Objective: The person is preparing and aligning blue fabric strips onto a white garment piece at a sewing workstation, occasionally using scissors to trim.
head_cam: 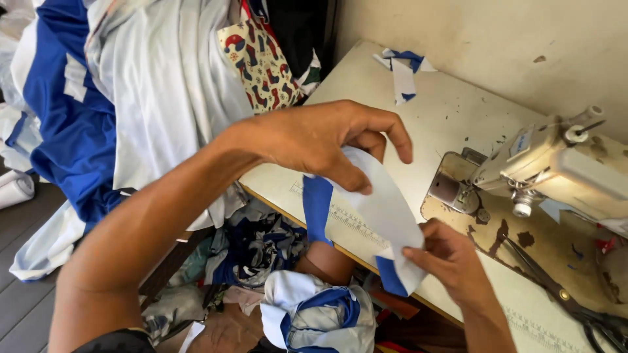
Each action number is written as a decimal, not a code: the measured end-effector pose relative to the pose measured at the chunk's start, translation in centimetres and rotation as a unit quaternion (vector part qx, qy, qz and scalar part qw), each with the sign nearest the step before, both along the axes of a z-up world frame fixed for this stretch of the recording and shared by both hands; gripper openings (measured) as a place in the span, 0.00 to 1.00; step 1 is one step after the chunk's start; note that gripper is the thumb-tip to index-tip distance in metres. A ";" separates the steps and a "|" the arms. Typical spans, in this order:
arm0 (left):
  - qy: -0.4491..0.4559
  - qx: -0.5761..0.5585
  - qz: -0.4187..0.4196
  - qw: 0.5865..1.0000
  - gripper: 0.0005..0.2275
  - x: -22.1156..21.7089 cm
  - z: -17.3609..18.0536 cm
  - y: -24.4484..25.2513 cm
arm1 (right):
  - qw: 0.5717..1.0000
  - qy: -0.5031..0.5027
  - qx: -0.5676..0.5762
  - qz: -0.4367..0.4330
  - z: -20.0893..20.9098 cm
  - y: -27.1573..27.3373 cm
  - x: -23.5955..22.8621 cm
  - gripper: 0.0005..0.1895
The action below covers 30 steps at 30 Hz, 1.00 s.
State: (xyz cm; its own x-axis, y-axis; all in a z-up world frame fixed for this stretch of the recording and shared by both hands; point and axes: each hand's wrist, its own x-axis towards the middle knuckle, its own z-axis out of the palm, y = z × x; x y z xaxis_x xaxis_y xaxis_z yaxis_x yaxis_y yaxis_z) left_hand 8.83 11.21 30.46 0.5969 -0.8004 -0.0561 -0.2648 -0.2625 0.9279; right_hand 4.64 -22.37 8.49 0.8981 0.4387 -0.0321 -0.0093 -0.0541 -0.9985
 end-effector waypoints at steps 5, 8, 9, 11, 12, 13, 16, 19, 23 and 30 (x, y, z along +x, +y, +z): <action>-0.186 0.286 0.070 0.937 0.17 0.1 0.2 -1.6 | 1.000 -0.011 -0.009 0.004 5.1 -1.6 -1.5 0.15; -0.271 0.323 0.100 0.901 0.09 0.7 -1.5 -2.0 | 0.999 -0.048 -0.019 0.007 5.2 -2.6 -1.8 0.14; -0.310 0.304 0.117 0.893 0.06 0.9 -2.1 -2.0 | 0.996 -0.068 -0.052 -0.006 5.2 -3.1 -1.8 0.13; -0.323 0.263 0.131 0.900 0.07 0.6 -2.3 -1.9 | 0.995 -0.067 -0.073 -0.024 5.8 -3.1 -1.9 0.12; -0.335 0.222 0.146 0.904 0.08 0.4 -2.4 -1.8 | 0.993 -0.065 -0.094 -0.041 6.1 -3.1 -2.0 0.12; -0.335 0.221 0.143 0.905 0.08 0.3 -2.7 -1.8 | 0.992 -0.064 -0.094 -0.044 6.2 -3.2 -2.2 0.12; -0.335 0.114 0.123 0.927 0.17 0.6 -3.7 -1.7 | 0.990 0.009 -0.106 -0.095 6.4 -3.5 -2.3 0.15; -0.293 0.056 0.102 0.949 0.17 1.3 -5.0 -1.8 | 0.993 0.063 -0.072 -0.075 6.0 -4.2 -2.3 0.25; -0.078 -0.026 0.079 0.993 0.16 2.1 -5.0 -1.5 | 0.968 -0.058 -0.199 -0.143 6.5 -4.8 -2.7 0.08; -0.001 0.082 0.024 0.996 0.18 3.1 -5.2 -0.4 | 0.918 -0.167 -0.234 -0.272 9.8 -3.5 -4.4 0.14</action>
